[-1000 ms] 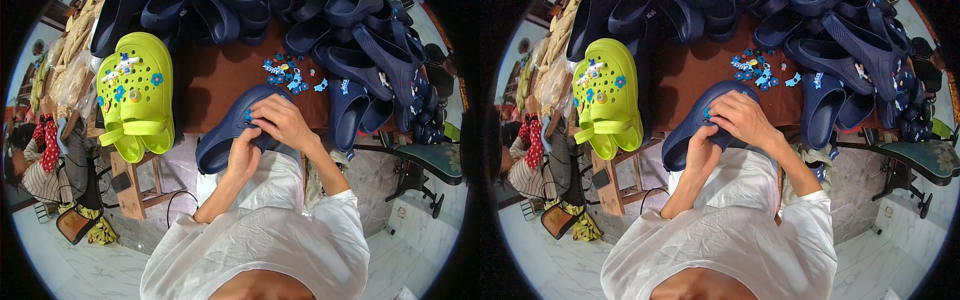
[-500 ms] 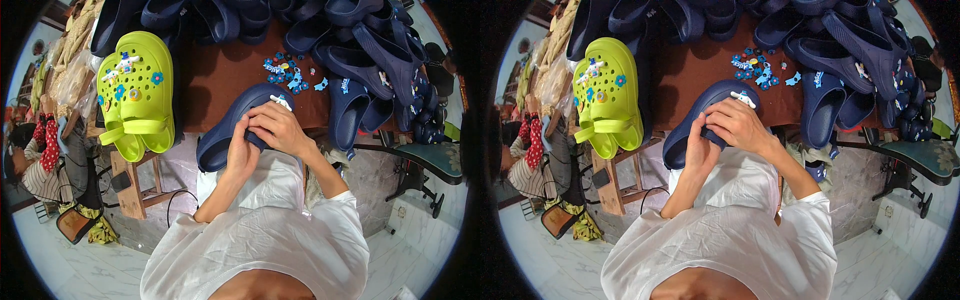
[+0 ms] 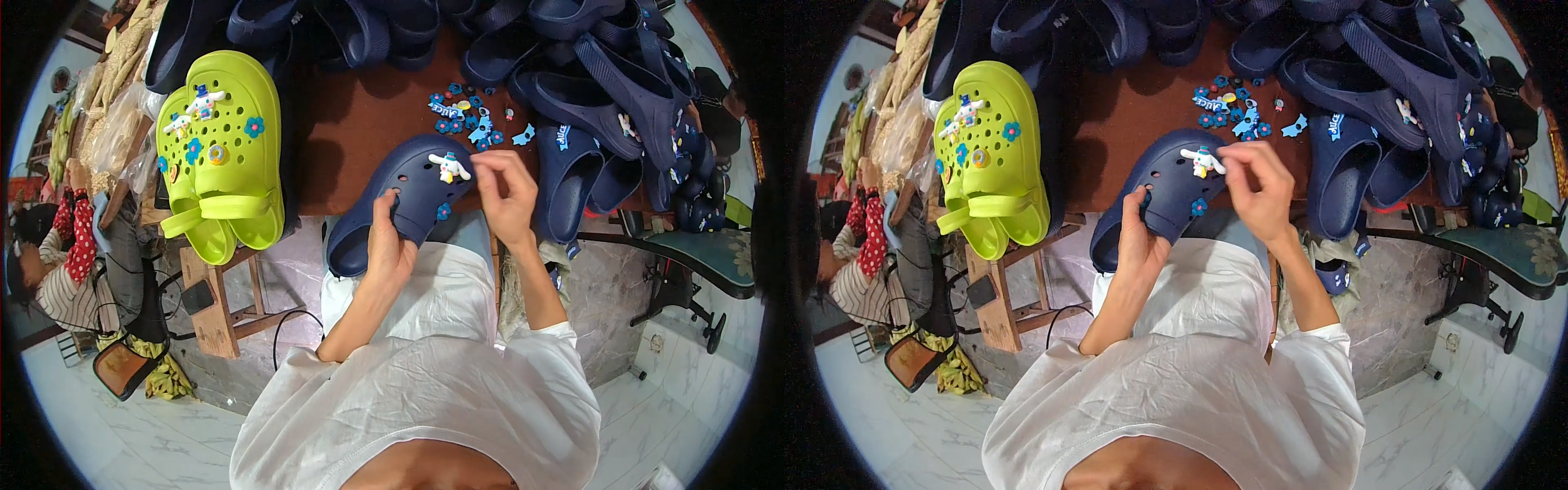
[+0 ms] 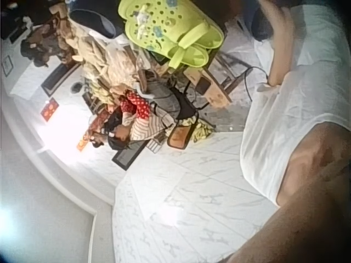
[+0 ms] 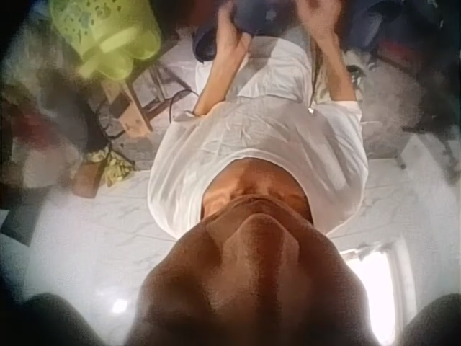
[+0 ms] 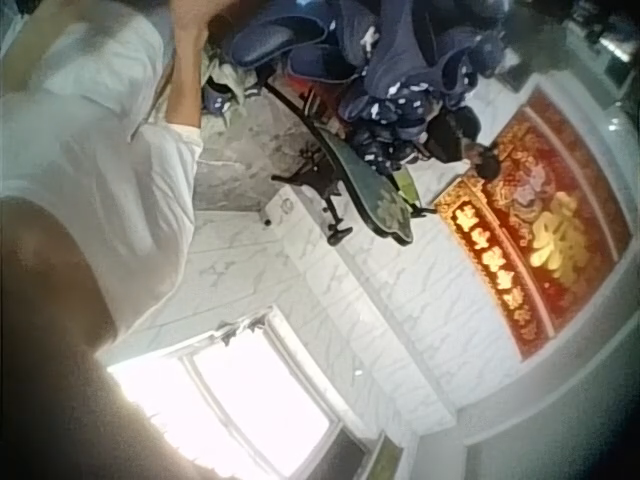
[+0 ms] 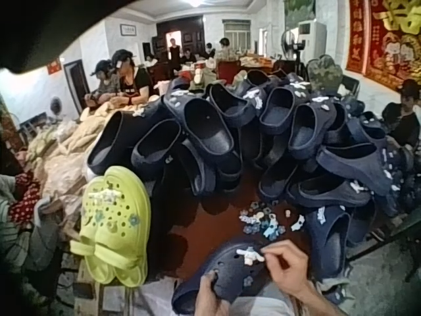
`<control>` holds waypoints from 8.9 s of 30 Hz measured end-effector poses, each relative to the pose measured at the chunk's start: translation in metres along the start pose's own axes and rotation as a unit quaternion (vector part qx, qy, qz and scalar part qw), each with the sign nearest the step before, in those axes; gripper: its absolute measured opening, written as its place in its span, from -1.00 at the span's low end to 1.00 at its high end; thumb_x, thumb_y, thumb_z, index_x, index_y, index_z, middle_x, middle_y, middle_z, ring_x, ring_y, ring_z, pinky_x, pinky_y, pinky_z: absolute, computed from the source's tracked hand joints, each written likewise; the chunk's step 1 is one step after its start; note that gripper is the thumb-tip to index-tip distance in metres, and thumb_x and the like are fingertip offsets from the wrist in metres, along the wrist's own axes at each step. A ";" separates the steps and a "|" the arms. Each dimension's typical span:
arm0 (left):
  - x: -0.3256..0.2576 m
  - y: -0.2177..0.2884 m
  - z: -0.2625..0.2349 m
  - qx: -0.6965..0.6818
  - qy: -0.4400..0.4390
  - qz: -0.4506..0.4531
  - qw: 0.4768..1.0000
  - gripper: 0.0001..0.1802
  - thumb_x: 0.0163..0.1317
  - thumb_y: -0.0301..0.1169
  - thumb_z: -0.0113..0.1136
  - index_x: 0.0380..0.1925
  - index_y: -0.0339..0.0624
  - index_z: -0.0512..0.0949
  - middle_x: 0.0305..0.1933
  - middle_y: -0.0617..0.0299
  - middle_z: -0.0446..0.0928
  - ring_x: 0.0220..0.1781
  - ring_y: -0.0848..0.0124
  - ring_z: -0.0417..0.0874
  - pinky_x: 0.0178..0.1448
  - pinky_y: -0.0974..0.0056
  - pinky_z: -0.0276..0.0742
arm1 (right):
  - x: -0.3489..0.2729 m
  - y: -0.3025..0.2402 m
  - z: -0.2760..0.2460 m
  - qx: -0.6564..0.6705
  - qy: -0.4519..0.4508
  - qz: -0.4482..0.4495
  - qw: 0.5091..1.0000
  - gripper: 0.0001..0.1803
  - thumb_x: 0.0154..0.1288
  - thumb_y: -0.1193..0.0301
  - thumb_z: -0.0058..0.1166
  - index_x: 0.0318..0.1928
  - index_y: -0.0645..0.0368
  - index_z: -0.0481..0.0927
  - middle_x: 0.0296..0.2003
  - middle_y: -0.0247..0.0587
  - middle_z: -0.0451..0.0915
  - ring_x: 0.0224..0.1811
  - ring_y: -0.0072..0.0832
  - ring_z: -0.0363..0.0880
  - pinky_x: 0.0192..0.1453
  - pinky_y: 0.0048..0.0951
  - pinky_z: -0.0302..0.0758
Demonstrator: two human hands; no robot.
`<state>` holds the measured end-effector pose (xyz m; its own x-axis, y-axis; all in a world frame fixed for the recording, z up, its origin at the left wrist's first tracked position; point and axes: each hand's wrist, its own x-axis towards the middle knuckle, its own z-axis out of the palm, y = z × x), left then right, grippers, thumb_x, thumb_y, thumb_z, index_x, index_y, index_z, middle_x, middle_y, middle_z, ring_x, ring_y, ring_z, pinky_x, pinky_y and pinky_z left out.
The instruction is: Attaching decorative charms to the holes of foam clogs.
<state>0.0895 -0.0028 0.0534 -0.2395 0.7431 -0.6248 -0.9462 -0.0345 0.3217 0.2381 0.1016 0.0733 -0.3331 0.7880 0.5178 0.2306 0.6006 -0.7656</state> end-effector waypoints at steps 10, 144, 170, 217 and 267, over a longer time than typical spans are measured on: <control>-0.001 0.002 0.004 0.006 0.015 -0.011 1.000 -0.58 0.34 -0.24 0.00 0.08 -0.29 0.33 0.16 -0.01 0.46 0.14 0.18 0.59 0.24 0.05 0.57 | -0.018 0.019 -0.014 0.003 0.020 0.101 0.995 -0.89 0.30 0.56 0.12 -0.18 0.25 0.64 -0.28 -0.24 0.62 -0.28 -0.58 0.57 -0.19 -0.56 0.49; 0.018 -0.005 -0.047 0.305 -0.089 0.064 0.946 -0.62 0.32 -0.48 0.03 0.14 -0.25 0.42 0.05 0.14 0.56 0.01 0.41 0.59 0.14 0.25 0.51 | -0.534 0.156 -0.272 -0.351 -0.193 0.641 0.655 -0.50 0.31 0.19 0.05 0.13 0.27 0.48 0.04 0.29 0.54 0.11 0.16 0.50 0.19 -0.03 0.43; 0.021 -0.017 -0.059 0.346 -0.108 0.060 0.930 -0.64 0.31 -0.48 0.03 0.11 -0.24 0.45 0.04 0.13 0.56 -0.03 0.43 0.59 0.08 0.32 0.53 | -0.481 0.304 -0.180 -0.336 -0.339 0.539 0.694 -0.23 0.03 0.20 0.31 0.26 0.20 0.40 0.07 0.09 0.55 0.15 -0.16 0.53 0.26 -0.35 0.44; 0.062 0.011 -0.055 0.442 -0.123 0.298 0.837 -0.73 0.35 -0.56 0.01 0.03 -0.22 0.50 -0.03 0.24 0.53 0.03 0.46 0.55 0.11 0.32 0.55 | 0.251 0.082 -0.210 -0.582 0.169 0.160 0.779 -0.51 0.06 0.32 0.30 -0.04 0.27 0.45 -0.10 0.00 0.60 -0.01 -0.11 0.59 0.09 -0.09 0.39; 0.115 0.077 0.026 0.566 -0.033 0.445 0.694 -0.62 0.16 -0.37 0.20 0.01 -0.18 0.57 -0.02 -0.03 0.54 0.04 0.14 0.56 0.14 0.16 0.46 | 0.011 0.006 0.043 -0.032 -0.120 -0.116 0.985 -0.86 0.18 0.52 0.15 -0.23 0.22 0.54 -0.27 -0.08 0.54 -0.18 -0.12 0.55 -0.08 -0.23 0.48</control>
<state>-0.0057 0.0971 0.0246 -0.5739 0.7940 0.2006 0.3550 0.0204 0.9347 0.1962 0.1084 0.0579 -0.5886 0.5777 0.5655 0.1766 0.7745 -0.6074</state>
